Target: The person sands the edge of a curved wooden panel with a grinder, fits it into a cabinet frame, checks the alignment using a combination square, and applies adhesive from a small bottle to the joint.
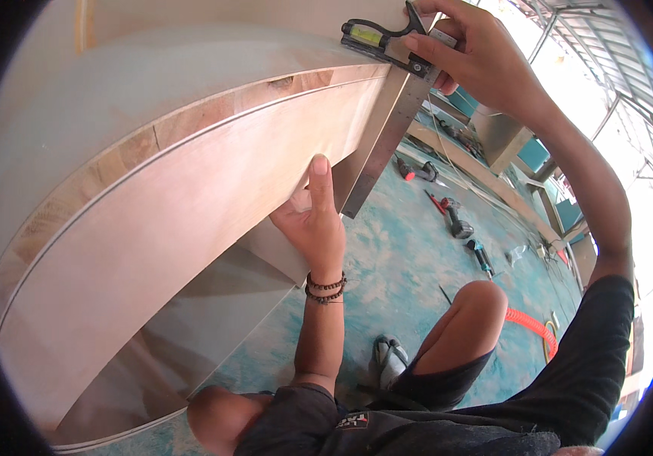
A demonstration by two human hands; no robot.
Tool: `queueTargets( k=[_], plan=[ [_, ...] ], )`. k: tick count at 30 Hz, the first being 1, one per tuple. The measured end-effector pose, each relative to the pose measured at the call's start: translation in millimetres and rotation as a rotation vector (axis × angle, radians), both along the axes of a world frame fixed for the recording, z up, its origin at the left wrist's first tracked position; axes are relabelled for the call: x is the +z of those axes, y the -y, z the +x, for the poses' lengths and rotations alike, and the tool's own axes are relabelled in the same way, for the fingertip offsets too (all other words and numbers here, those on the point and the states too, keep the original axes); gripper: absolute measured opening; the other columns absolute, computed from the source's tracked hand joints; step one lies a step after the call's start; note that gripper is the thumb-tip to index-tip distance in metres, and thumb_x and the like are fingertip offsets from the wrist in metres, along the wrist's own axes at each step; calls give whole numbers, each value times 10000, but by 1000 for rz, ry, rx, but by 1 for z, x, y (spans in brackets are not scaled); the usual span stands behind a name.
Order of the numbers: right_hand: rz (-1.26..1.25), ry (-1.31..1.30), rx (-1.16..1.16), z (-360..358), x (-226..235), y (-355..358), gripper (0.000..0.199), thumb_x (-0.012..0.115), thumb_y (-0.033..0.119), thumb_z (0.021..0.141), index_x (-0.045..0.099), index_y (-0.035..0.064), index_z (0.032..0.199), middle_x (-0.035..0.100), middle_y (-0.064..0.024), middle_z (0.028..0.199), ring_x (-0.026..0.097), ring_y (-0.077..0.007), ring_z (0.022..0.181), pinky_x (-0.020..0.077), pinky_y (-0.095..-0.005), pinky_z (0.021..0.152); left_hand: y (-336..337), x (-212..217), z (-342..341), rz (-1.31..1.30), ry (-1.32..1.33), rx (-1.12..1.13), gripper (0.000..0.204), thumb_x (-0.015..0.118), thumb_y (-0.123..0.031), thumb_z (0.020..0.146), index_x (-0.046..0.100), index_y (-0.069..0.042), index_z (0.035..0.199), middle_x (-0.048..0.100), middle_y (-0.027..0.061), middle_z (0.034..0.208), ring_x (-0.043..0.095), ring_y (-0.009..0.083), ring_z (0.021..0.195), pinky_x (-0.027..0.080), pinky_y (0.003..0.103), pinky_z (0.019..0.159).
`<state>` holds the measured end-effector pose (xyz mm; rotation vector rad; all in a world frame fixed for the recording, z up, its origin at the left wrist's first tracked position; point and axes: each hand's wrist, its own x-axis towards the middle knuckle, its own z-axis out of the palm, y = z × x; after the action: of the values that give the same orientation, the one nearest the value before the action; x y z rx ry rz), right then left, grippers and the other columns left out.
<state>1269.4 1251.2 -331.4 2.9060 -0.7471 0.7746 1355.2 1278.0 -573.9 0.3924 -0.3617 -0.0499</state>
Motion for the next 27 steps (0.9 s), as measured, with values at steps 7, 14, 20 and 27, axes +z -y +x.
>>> queueTargets(
  k=[7, 14, 20, 27],
  plan=[
    [-109, -72, -75, 9, 0, 14, 401, 666, 179, 964, 597, -10, 1311, 719, -146, 769, 696, -178, 602, 544, -319, 579, 10, 5, 9, 58, 21, 32, 488, 800, -81, 884, 576, 75, 1289, 647, 133, 1228, 619, 167, 1107, 503, 322, 963],
    [-155, -357, -3, 19, 15, -10, 393, 621, 219, 1008, 612, 34, 1354, 736, -141, 864, 692, -182, 603, 566, -311, 581, 18, 6, 19, 28, 56, -81, 370, 850, -135, 848, 693, 45, 1131, 717, 90, 1100, 661, 152, 1008, 512, 303, 930],
    [-200, -533, -47, 22, 22, -24, 381, 547, 220, 1051, 590, 81, 1403, 696, -95, 793, 678, -149, 590, 557, -280, 545, 14, 2, 20, 71, 95, -111, 379, 858, -160, 845, 701, 44, 1123, 720, 90, 1093, 662, 152, 1008, 511, 302, 933],
    [-121, -546, -37, 29, 25, -23, 353, 528, 210, 1057, 617, 89, 1376, 679, -78, 785, 676, -143, 592, 559, -271, 519, 17, -2, 23, 66, 137, -240, 362, 837, -156, 868, 703, 52, 1133, 726, 93, 1086, 681, 145, 984, 527, 289, 914]
  ],
)
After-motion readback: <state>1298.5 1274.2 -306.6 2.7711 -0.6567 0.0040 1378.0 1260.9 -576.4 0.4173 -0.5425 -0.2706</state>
